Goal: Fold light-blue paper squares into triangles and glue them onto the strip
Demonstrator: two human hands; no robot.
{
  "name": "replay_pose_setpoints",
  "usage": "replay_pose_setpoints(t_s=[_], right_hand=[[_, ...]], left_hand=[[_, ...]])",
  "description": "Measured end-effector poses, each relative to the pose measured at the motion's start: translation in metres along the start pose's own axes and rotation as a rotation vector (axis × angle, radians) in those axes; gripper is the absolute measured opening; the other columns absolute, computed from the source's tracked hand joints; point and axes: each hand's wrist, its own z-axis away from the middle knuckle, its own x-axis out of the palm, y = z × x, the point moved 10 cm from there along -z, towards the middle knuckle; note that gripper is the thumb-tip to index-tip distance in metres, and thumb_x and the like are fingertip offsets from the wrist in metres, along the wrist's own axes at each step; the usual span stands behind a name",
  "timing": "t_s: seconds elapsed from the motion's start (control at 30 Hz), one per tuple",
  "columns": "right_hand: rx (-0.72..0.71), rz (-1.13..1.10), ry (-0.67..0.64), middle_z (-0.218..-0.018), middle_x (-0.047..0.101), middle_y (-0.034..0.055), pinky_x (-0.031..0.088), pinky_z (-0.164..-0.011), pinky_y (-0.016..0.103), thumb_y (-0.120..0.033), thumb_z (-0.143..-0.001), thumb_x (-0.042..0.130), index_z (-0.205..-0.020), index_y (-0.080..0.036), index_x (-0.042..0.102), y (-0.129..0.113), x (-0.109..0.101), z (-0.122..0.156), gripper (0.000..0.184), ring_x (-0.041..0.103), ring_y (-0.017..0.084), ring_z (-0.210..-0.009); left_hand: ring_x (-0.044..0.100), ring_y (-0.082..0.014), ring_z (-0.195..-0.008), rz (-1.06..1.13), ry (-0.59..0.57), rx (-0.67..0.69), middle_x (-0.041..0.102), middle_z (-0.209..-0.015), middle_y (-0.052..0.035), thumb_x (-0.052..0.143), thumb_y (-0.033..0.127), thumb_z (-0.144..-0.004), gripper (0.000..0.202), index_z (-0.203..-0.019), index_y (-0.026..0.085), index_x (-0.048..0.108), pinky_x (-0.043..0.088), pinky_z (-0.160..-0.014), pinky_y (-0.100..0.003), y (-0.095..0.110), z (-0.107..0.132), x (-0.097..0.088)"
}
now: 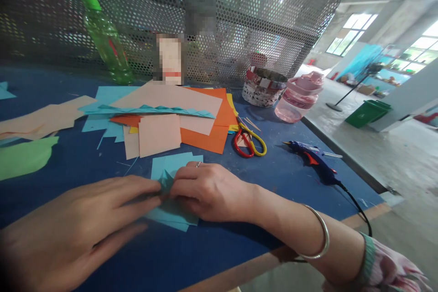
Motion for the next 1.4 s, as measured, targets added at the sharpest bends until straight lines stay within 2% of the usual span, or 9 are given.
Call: replay_pose_setpoints(t_s=[0.17, 0.53, 0.8, 0.97, 1.1, 1.3, 1.4], right_hand=[[0.025, -0.039, 0.016, -0.094, 0.066, 0.0082, 0.050, -0.078, 0.027, -0.008, -0.091, 0.054, -0.095, -0.014, 0.064, 0.003, -0.001, 0.001, 0.012, 0.061, 0.016, -0.084], [0.011, 0.013, -0.012, -0.095, 0.065, 0.0094, 0.049, -0.078, 0.026, -0.008, -0.092, 0.051, -0.091, -0.015, 0.064, 0.000, 0.001, -0.001, 0.015, 0.059, 0.016, -0.084], [-0.057, 0.092, -0.001, -0.093, 0.064, 0.0093, 0.048, -0.074, 0.025, -0.002, -0.082, 0.050, -0.085, -0.013, 0.066, -0.008, 0.000, 0.001, 0.020, 0.055, 0.017, -0.082], [-0.114, 0.203, 0.019, -0.085, 0.063, 0.0095, 0.047, -0.069, 0.027, -0.005, -0.087, 0.046, -0.079, -0.013, 0.068, -0.016, 0.000, 0.004, 0.025, 0.051, 0.017, -0.076], [-0.136, 0.240, 0.032, -0.080, 0.062, 0.0090, 0.047, -0.066, 0.028, -0.006, -0.084, 0.047, -0.075, -0.012, 0.067, -0.018, 0.000, 0.005, 0.023, 0.049, 0.018, -0.074], [-0.154, 0.254, 0.057, -0.076, 0.059, 0.0078, 0.045, -0.063, 0.029, -0.006, -0.082, 0.049, -0.077, -0.011, 0.068, -0.021, -0.002, 0.006, 0.020, 0.047, 0.018, -0.071], [-0.158, 0.217, 0.037, -0.079, 0.061, 0.0075, 0.046, -0.066, 0.028, -0.006, -0.082, 0.050, -0.080, -0.012, 0.069, -0.023, 0.001, 0.005, 0.021, 0.050, 0.018, -0.074]], left_hand=[[0.067, -0.0230, -0.096, -0.014, -0.043, -0.022, 0.072, -0.112, -0.0069, 0.039, 0.019, -0.099, 0.032, -0.109, 0.021, 0.069, 0.056, -0.078, -0.036, 0.001, 0.000, 0.004], [0.066, -0.0236, -0.098, -0.068, -0.057, -0.029, 0.070, -0.115, -0.0082, 0.035, 0.027, -0.102, 0.034, -0.108, 0.020, 0.067, 0.054, -0.080, -0.036, 0.001, 0.003, 0.009], [0.066, -0.0226, -0.096, -0.039, -0.050, -0.052, 0.070, -0.115, -0.0074, 0.031, 0.031, -0.104, 0.040, -0.101, 0.022, 0.069, 0.053, -0.080, -0.036, 0.000, 0.002, 0.009], [0.066, -0.0225, -0.092, -0.075, -0.040, -0.038, 0.071, -0.112, -0.0079, 0.029, 0.031, -0.105, 0.043, -0.101, 0.020, 0.071, 0.053, -0.077, -0.036, 0.002, 0.001, 0.009], [0.066, -0.0220, -0.091, -0.103, -0.028, -0.023, 0.071, -0.109, -0.0079, 0.027, 0.029, -0.106, 0.046, -0.099, 0.018, 0.071, 0.052, -0.078, -0.036, 0.003, 0.002, 0.009], [0.066, -0.0212, -0.085, -0.092, 0.025, 0.000, 0.072, -0.106, -0.0081, 0.026, 0.030, -0.106, 0.048, -0.095, 0.018, 0.071, 0.052, -0.073, -0.035, 0.006, 0.004, 0.007], [0.066, -0.0222, -0.091, -0.126, -0.018, -0.011, 0.071, -0.109, -0.0087, 0.026, 0.030, -0.106, 0.047, -0.099, 0.017, 0.071, 0.053, -0.078, -0.036, 0.005, 0.003, 0.011]])
